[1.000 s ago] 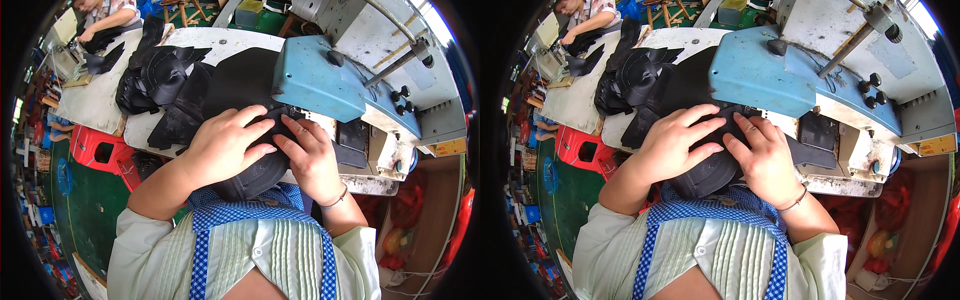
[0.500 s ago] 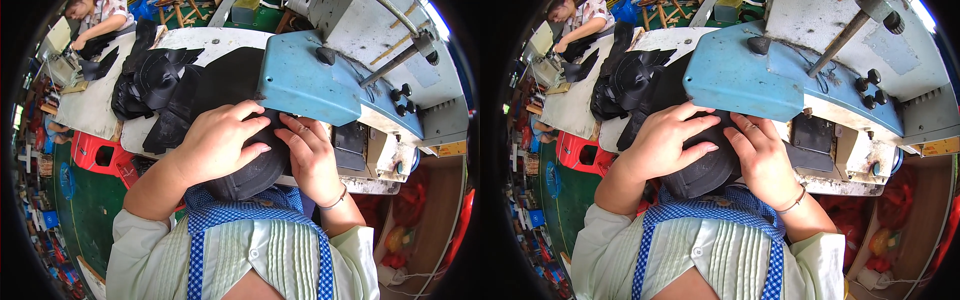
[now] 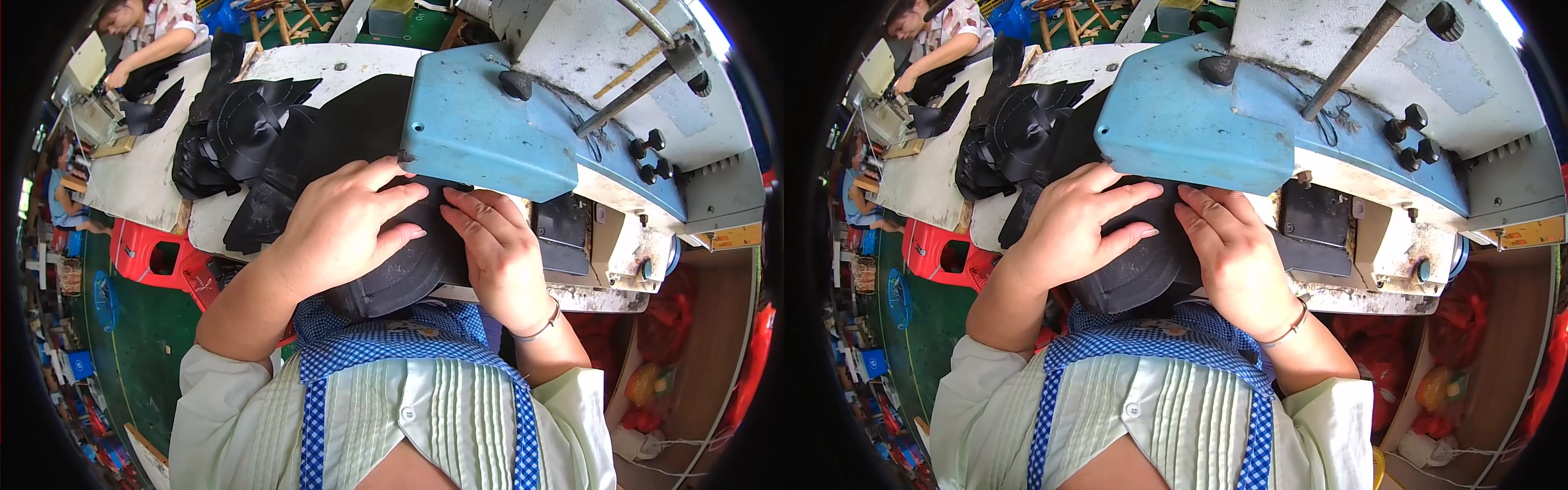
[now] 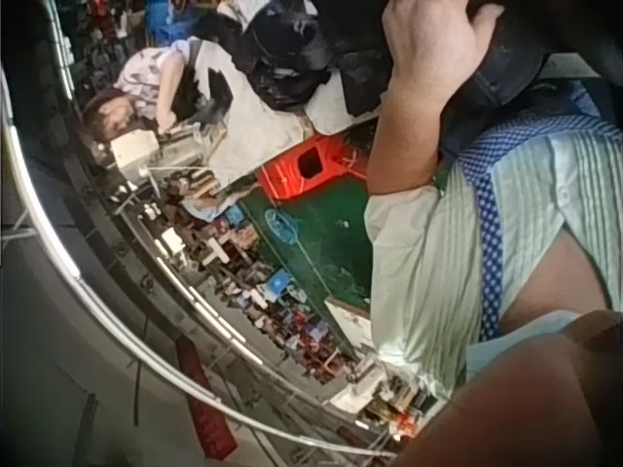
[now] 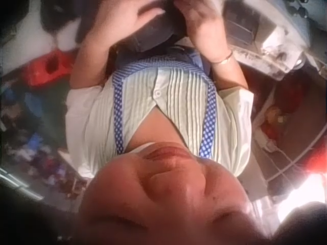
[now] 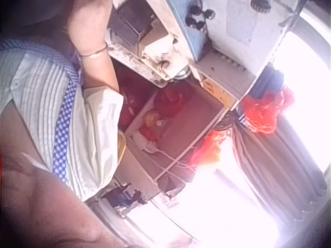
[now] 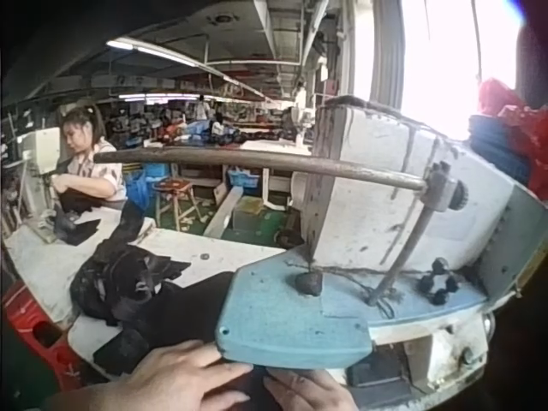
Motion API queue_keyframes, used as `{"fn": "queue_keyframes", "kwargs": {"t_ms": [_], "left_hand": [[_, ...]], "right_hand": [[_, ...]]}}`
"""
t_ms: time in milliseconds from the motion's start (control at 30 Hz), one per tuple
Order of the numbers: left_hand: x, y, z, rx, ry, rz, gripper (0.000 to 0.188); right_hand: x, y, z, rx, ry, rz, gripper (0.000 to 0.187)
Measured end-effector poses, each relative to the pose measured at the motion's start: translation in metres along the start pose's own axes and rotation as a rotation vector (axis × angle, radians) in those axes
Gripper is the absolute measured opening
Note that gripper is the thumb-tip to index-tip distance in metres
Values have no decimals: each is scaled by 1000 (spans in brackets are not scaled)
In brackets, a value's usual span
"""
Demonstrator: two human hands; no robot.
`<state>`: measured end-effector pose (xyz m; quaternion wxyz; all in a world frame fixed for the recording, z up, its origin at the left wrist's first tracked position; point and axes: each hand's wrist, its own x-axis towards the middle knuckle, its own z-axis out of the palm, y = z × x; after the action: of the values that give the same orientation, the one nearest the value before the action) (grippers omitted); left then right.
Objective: Skive the edges of leather shoe upper components using an industrial thinning machine.
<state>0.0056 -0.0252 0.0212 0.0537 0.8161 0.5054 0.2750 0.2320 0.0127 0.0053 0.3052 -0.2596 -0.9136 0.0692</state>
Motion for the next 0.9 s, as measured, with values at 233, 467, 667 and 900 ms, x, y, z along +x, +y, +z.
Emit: {"fn": "queue_keyframes", "kwargs": {"t_ms": [233,467,667,900], "left_hand": [[1,-2,-1,-34,-31,-46,38],[6,-10,3,-7,34,1,33],[10,-17,3,5,43,33,34],[15,-21,5,-89,73,55,29]], "right_hand": [[1,0,3,19,30,9,38],[3,-1,4,44,48,35,39],[2,-1,4,46,51,38,39],[2,-1,5,51,55,43,39]]}}
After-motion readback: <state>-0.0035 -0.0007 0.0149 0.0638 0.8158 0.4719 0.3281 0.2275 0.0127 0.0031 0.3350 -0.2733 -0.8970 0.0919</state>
